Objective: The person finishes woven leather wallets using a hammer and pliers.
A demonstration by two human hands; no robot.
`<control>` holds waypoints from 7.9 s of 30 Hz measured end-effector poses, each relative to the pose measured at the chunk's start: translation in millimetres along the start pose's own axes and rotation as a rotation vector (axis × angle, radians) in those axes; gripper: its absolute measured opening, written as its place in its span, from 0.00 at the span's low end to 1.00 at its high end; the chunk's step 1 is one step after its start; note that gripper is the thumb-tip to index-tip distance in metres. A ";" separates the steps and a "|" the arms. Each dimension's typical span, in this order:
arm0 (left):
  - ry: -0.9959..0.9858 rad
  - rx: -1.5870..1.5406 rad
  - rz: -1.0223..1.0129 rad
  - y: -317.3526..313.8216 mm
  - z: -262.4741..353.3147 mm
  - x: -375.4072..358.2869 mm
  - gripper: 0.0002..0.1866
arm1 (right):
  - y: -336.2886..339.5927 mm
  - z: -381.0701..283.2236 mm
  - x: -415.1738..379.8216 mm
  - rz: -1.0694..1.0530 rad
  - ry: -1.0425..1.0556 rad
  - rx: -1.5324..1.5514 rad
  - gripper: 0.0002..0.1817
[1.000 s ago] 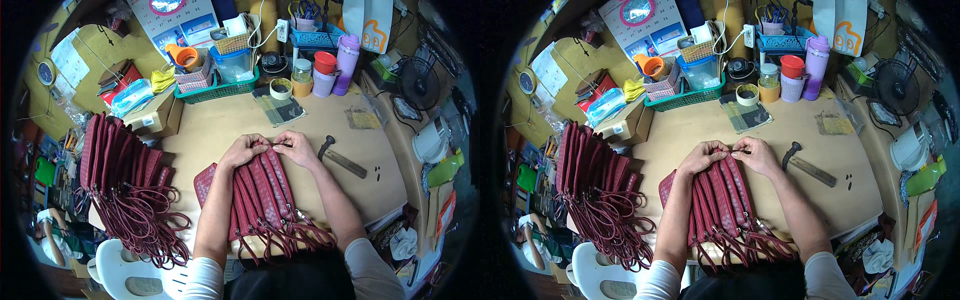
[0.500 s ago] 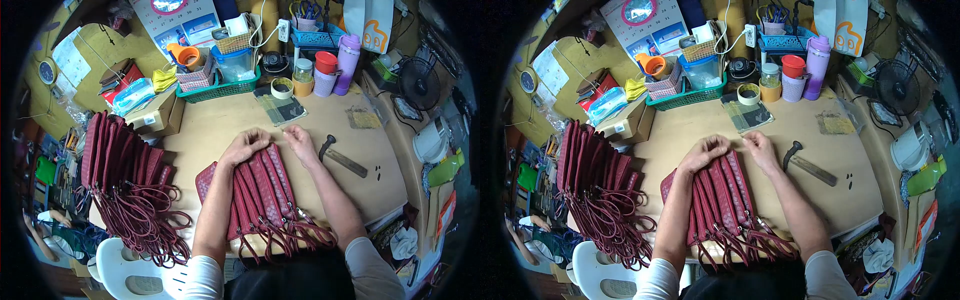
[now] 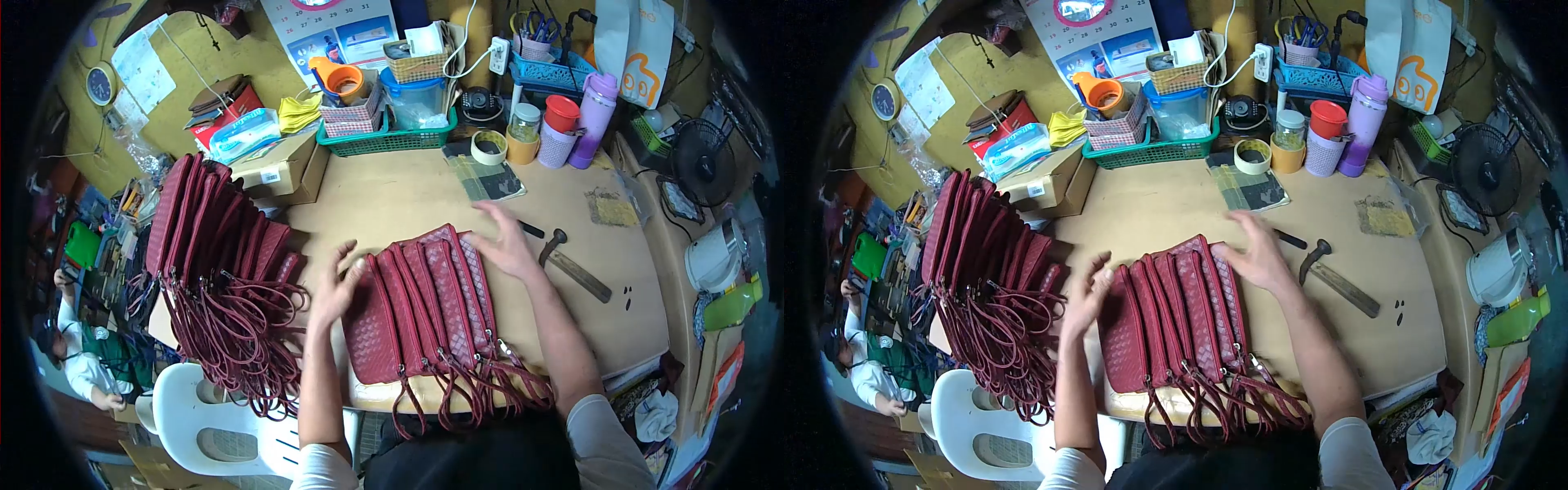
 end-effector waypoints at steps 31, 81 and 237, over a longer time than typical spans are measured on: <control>0.303 -0.354 0.249 12.2 8.6 -108.0 0.40 | -17.9 49.7 -100.7 -0.356 -0.756 0.768 0.36; 0.113 -0.823 -0.162 -118.2 68.4 -90.8 0.45 | 16.6 -106.9 -136.3 -0.464 0.246 -0.644 0.69; -0.202 0.039 0.201 -86.3 110.7 -197.4 0.38 | 26.7 -112.6 -143.7 -0.270 0.198 -0.600 0.51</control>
Point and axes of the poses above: each hand's wrist, its own x-axis towards the middle knuckle, its own y-axis out of the back of the hand, z = x × y, the point moved 9 cm from there along x, towards the middle knuckle, and after that the axes turned 12 degrees about -y, right-handed, at the moved point
